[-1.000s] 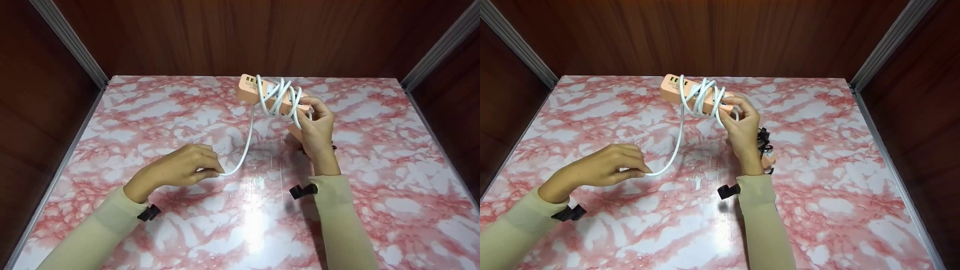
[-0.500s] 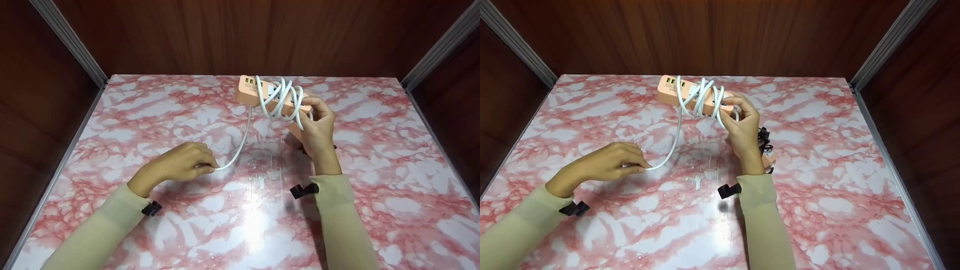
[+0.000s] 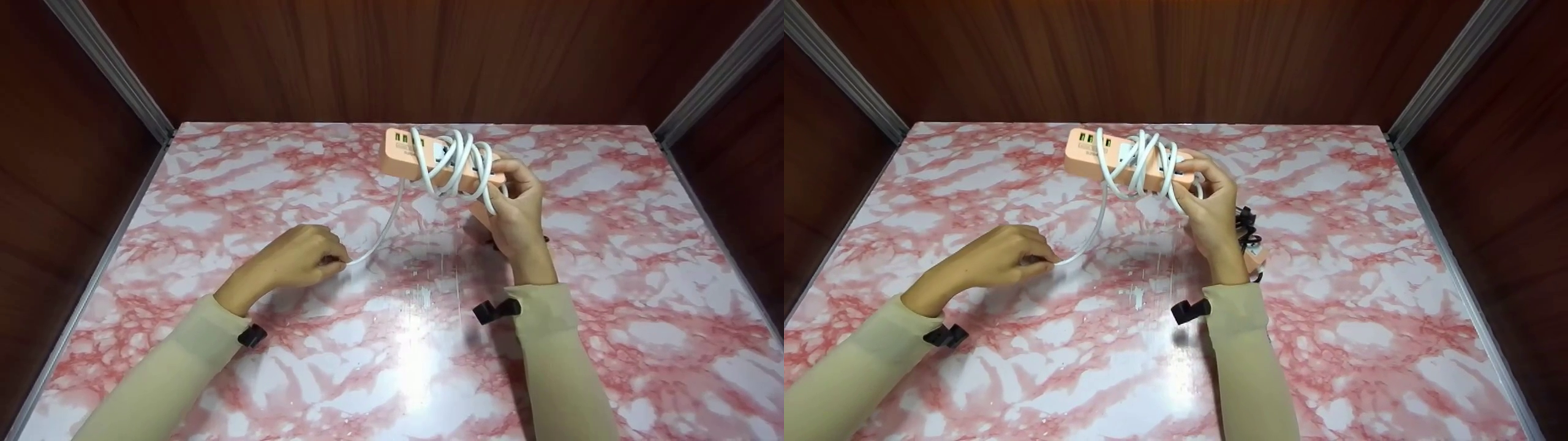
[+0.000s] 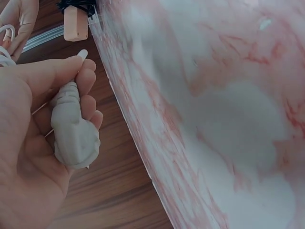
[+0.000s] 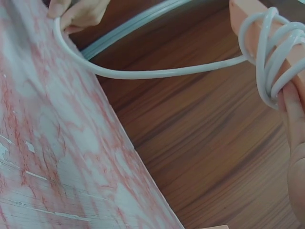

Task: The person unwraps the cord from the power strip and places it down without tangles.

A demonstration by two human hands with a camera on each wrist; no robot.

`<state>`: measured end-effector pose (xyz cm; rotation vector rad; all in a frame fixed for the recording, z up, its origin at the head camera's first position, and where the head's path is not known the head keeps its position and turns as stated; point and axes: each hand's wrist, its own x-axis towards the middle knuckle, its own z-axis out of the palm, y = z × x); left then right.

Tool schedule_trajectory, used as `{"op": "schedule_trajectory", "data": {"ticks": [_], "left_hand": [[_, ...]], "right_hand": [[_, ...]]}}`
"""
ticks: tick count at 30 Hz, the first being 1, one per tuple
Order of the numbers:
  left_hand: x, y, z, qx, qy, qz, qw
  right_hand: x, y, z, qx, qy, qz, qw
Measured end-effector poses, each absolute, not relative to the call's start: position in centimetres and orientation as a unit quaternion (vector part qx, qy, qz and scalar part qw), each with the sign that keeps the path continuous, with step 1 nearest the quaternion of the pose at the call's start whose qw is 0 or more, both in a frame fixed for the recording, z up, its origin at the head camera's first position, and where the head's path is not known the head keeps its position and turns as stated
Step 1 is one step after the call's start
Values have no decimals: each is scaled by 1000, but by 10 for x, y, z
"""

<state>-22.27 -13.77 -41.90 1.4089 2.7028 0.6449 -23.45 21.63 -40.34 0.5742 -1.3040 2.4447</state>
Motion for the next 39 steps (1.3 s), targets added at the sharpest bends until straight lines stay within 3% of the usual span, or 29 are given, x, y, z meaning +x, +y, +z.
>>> {"op": "schedule_trajectory", "data": {"ticks": [22,39], "left_hand": [[-240,-141,-418,392,896,209,-9],[-284,-146,-376,344,919,186,-57]], "right_hand": [[-233,218,-402,227,-428,863,145],[-234,219,-400,245,-432,858,129]]}}
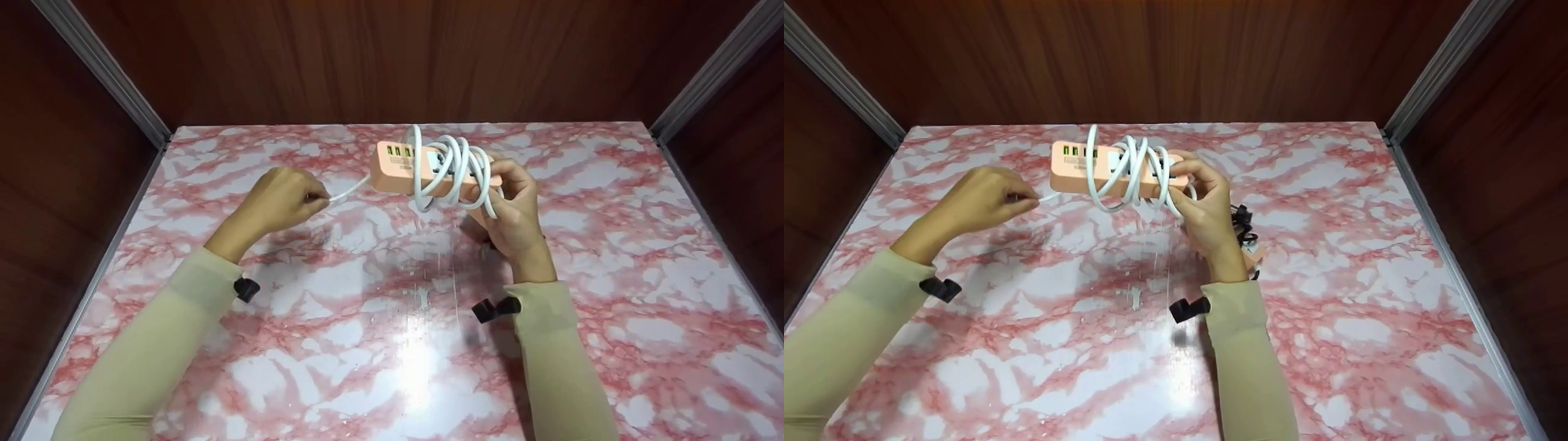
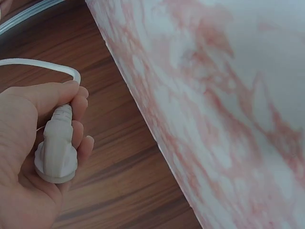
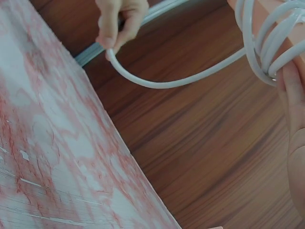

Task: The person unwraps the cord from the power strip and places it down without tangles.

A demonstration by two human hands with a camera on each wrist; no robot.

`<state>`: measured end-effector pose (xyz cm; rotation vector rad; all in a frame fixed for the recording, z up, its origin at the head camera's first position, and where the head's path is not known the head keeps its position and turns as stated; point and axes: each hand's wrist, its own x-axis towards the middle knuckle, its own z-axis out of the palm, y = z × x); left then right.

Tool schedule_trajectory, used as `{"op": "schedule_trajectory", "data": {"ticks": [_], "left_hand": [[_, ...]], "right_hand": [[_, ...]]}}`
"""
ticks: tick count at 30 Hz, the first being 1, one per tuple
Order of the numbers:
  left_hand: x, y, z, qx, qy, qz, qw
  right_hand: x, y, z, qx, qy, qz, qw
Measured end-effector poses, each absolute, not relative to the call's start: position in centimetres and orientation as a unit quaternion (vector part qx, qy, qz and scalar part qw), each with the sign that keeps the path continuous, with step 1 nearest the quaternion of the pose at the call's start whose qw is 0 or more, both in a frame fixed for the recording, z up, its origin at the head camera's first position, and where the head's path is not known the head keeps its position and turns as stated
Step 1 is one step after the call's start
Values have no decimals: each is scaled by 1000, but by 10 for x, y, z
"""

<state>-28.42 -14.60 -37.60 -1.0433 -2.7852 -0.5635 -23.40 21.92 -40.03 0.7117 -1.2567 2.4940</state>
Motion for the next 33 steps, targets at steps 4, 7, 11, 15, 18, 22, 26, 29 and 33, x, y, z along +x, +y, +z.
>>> {"op": "schedule_trajectory", "data": {"ticks": [4,7,11,15,18,22,26,29,33], "left_hand": [[-292,-141,-370,-310,-930,-190,54],[-296,-138,-367,-291,-936,-191,58],[-302,-135,-360,-272,-942,-186,68],[-307,-132,-350,-251,-947,-180,86],[-310,-130,-343,-239,-948,-183,99],[-314,-129,-335,-231,-948,-184,118],[-316,-127,-324,-229,-945,-182,149],[-316,-124,-313,-224,-942,-185,167],[-315,-119,-302,-210,-941,-192,181]], "right_hand": [[-235,220,-401,259,-438,851,129],[-235,220,-402,265,-446,845,129],[-235,220,-402,259,-445,848,124],[-234,220,-402,252,-441,853,122],[-234,220,-403,251,-439,854,122],[-234,220,-402,251,-436,856,120],[-233,219,-402,246,-442,855,118],[-233,220,-402,244,-447,852,118],[-233,221,-403,249,-447,852,112]]}}
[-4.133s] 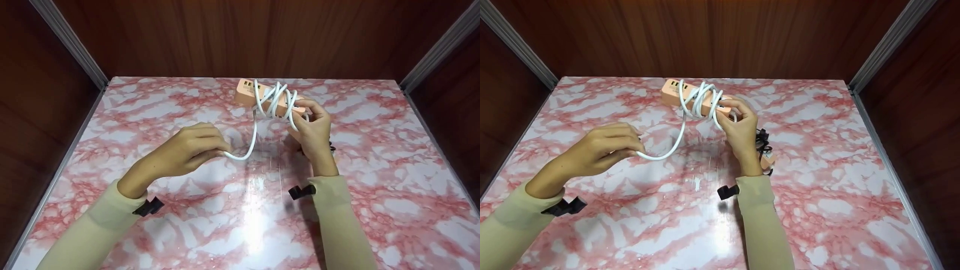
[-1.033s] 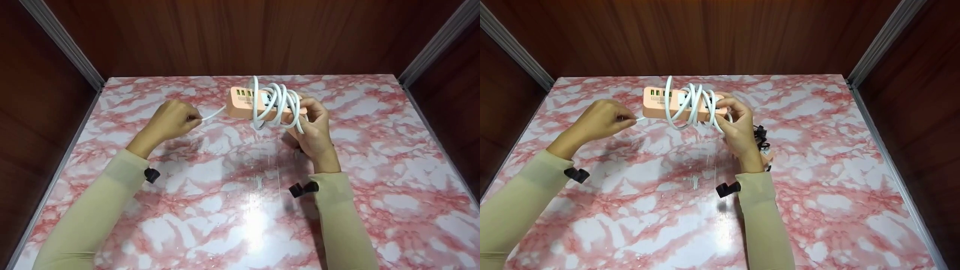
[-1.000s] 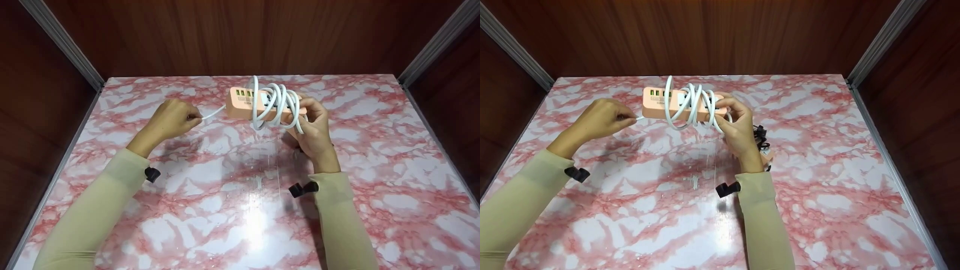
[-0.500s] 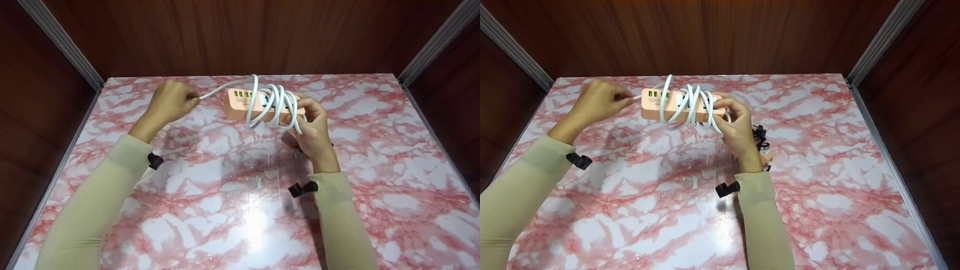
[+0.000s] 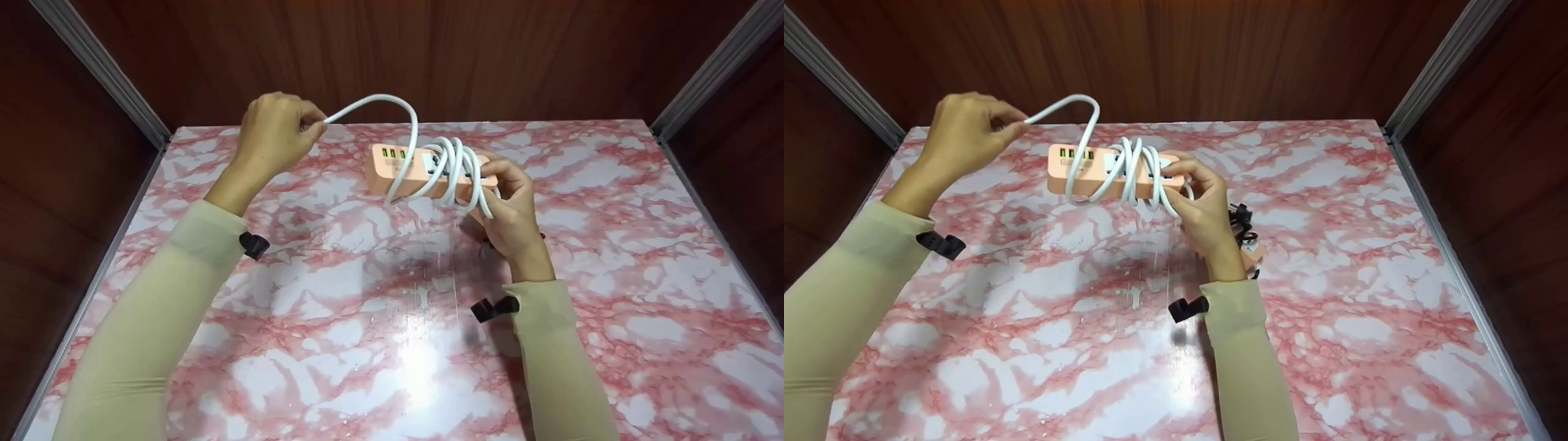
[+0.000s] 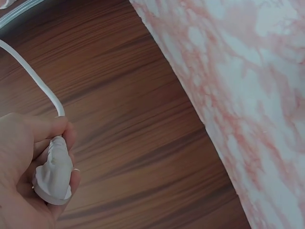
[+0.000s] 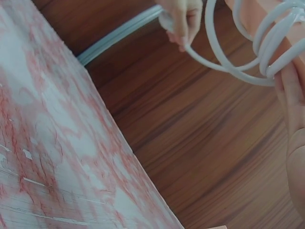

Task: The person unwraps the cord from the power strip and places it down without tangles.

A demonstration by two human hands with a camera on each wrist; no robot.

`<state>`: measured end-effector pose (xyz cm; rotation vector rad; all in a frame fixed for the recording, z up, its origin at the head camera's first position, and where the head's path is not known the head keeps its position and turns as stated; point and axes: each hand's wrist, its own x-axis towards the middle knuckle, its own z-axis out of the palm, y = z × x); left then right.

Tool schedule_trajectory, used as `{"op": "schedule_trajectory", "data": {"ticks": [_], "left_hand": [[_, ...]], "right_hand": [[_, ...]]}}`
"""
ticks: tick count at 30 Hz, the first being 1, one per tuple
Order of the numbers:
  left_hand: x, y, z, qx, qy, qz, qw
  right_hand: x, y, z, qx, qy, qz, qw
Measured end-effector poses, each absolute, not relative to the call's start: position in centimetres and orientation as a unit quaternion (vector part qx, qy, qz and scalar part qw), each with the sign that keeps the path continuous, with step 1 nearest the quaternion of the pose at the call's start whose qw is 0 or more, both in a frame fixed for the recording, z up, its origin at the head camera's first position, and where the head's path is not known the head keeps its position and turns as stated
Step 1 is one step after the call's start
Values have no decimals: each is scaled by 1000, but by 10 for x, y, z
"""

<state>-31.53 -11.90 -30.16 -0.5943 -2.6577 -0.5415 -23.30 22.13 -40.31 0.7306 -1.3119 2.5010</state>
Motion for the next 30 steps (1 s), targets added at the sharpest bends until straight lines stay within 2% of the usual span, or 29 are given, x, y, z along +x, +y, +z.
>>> {"op": "schedule_trajectory", "data": {"ticks": [6,19,30], "left_hand": [[-311,-112,-291,-199,-936,-209,201],[-293,-106,-267,-232,-897,-240,289],[-282,-108,-259,-274,-854,-260,357]], "right_hand": [[-232,221,-406,253,-446,851,111],[-233,221,-407,250,-439,855,119],[-233,219,-406,242,-430,862,119]]}}
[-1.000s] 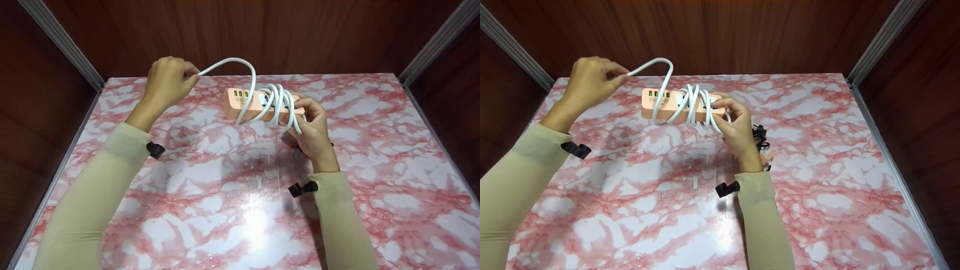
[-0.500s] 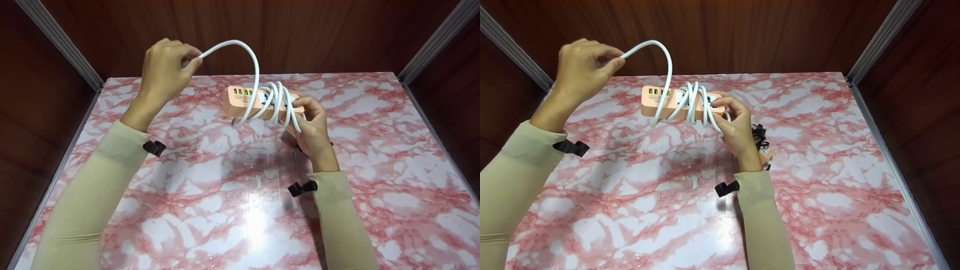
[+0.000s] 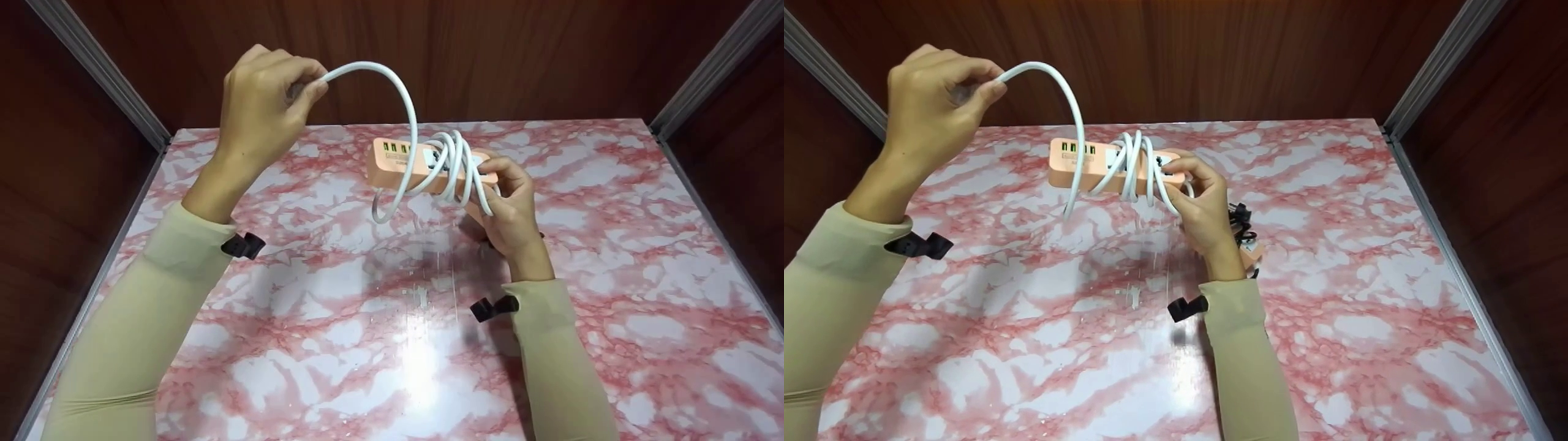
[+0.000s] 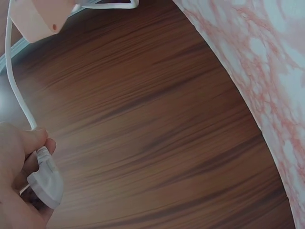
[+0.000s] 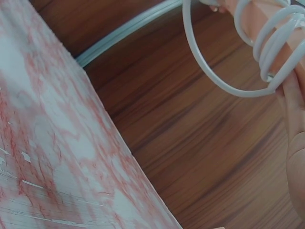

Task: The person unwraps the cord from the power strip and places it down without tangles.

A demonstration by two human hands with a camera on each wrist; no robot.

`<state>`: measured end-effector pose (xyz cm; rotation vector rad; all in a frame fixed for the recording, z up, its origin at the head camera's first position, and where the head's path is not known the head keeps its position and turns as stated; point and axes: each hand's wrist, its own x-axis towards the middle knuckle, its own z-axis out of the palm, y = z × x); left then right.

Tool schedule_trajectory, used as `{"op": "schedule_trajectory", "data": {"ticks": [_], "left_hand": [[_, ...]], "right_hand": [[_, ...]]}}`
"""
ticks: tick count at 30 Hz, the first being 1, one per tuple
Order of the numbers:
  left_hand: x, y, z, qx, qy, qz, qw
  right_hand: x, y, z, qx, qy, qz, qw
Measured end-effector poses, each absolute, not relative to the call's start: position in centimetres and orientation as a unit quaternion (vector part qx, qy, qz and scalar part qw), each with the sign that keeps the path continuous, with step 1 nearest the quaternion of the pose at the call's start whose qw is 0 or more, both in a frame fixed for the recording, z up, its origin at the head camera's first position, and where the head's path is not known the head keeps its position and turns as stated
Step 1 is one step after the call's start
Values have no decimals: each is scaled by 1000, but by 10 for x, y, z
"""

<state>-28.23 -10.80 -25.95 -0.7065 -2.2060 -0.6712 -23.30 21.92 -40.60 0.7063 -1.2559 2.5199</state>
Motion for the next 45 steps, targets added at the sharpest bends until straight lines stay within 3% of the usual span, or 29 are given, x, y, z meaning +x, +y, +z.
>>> {"op": "schedule_trajectory", "data": {"ticks": [10,22,45], "left_hand": [[-272,-120,-257,-340,-805,-265,407],[-264,-132,-267,-364,-774,-294,426],[-232,-182,-311,-371,-784,-305,393]], "right_hand": [[-233,216,-404,217,-434,864,135],[-234,218,-405,227,-424,868,128],[-236,218,-405,230,-414,871,129]]}}
